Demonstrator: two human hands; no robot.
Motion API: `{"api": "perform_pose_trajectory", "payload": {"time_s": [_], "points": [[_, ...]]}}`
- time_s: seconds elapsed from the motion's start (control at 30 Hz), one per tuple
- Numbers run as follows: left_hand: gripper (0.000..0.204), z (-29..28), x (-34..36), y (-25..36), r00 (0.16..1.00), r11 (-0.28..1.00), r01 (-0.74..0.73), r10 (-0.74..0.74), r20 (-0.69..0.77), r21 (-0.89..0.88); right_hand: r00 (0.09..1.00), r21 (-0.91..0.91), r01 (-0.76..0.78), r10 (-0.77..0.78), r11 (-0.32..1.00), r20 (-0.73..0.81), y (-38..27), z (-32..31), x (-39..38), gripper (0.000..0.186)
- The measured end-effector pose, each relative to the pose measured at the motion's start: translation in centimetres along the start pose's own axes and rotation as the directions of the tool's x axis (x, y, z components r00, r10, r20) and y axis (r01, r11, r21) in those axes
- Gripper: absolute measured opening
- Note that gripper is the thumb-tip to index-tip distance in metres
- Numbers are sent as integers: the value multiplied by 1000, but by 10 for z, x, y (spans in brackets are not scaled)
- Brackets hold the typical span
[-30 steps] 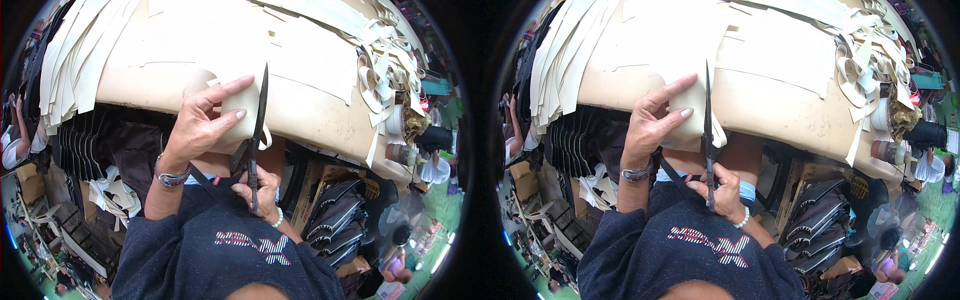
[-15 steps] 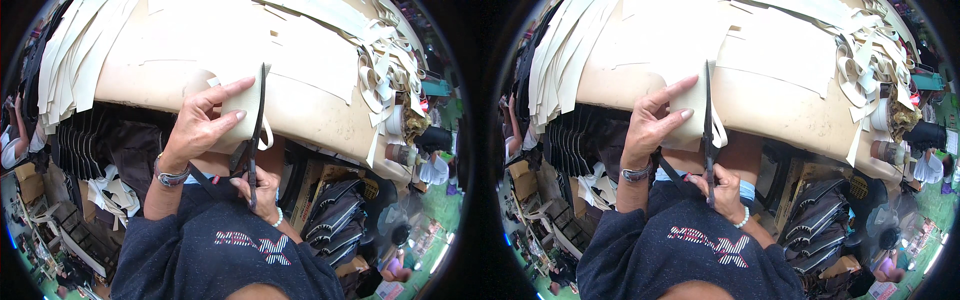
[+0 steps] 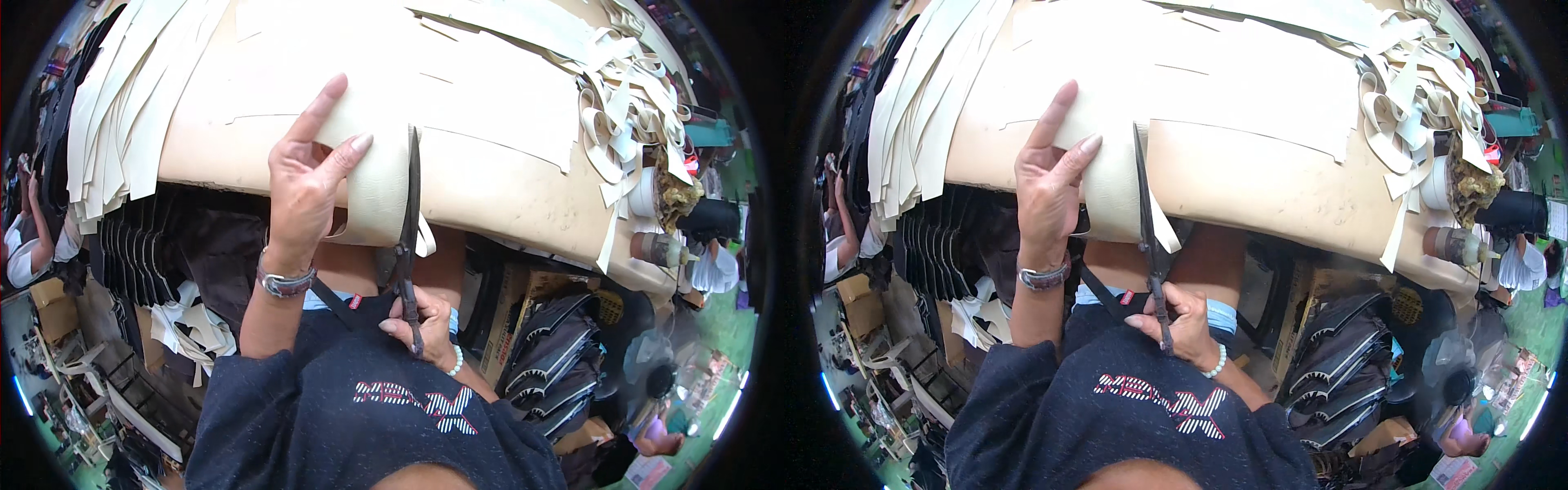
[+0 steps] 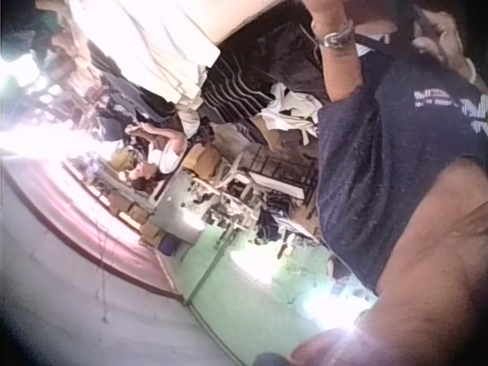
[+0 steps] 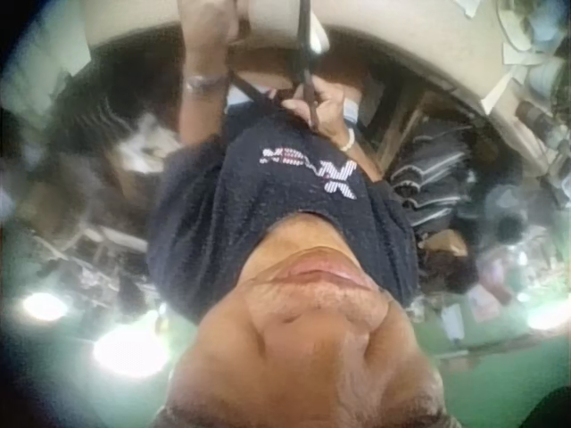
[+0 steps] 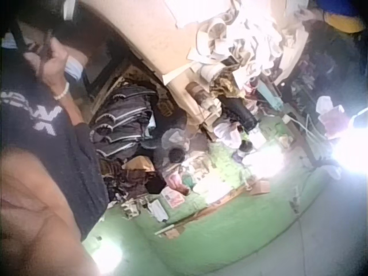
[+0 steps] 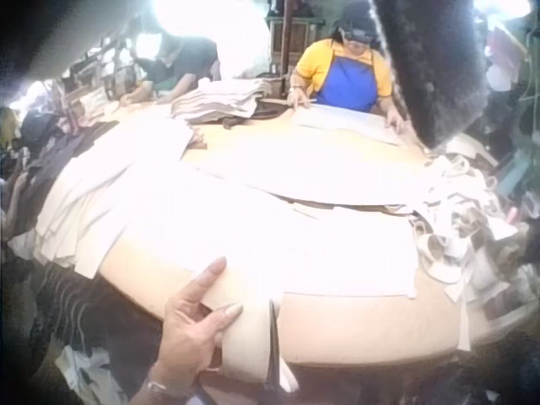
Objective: The person uses shears to cut curved and straight edges on light-colored leather sheets, handling the pieces one at a time and moving scraps aside on a large work table.
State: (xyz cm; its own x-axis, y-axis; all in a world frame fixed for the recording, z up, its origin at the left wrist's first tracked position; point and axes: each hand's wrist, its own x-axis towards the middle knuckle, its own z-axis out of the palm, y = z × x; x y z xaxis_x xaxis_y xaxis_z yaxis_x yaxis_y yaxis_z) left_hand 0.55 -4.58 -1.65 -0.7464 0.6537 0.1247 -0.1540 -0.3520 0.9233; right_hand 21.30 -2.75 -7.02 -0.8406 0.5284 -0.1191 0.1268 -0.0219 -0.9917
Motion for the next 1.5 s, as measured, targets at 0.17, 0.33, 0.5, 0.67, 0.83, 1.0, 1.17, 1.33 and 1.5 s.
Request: {"api": "perform_pose_trajectory", "payload": {"time_s": [0.17,0.33,0.5,0.67,0.83,1.0,1.17,1.33,1.5], "points": [[51,4,-13,-1,996,994,-87,87,-2,70,1000,-20,-1,2,1000,10,-4,0,4,33],[51,3,-24,-4,996,983,-92,91,13,159,1000,-42,25,-25,999,0,-12,0,11,33],[52,6,-33,-3,998,975,-66,67,3,211,999,-49,34,-34,998,6,-16,0,15,34],[50,3,-34,-4,999,980,-53,54,-2,193,1000,-63,14,-16,998,-22,-14,1,14,36],[49,0,-35,-4,999,981,-49,47,15,186,998,-84,-36,32,996,-52,-10,5,11,36],[49,1,-34,-6,998,983,-61,59,17,175,999,-75,-16,13,997,-45,-6,5,11,25],[50,0,-34,-4,998,977,-55,50,27,206,998,-62,1,-5,998,-60,-6,7,12,24],[50,1,-35,-5,997,982,-70,65,34,177,993,7,-108,108,994,-51,-13,8,11,25],[49,3,-36,-2,995,978,-86,77,56,190,998,25,-46,47,999,-34,-8,8,8,31]]}}
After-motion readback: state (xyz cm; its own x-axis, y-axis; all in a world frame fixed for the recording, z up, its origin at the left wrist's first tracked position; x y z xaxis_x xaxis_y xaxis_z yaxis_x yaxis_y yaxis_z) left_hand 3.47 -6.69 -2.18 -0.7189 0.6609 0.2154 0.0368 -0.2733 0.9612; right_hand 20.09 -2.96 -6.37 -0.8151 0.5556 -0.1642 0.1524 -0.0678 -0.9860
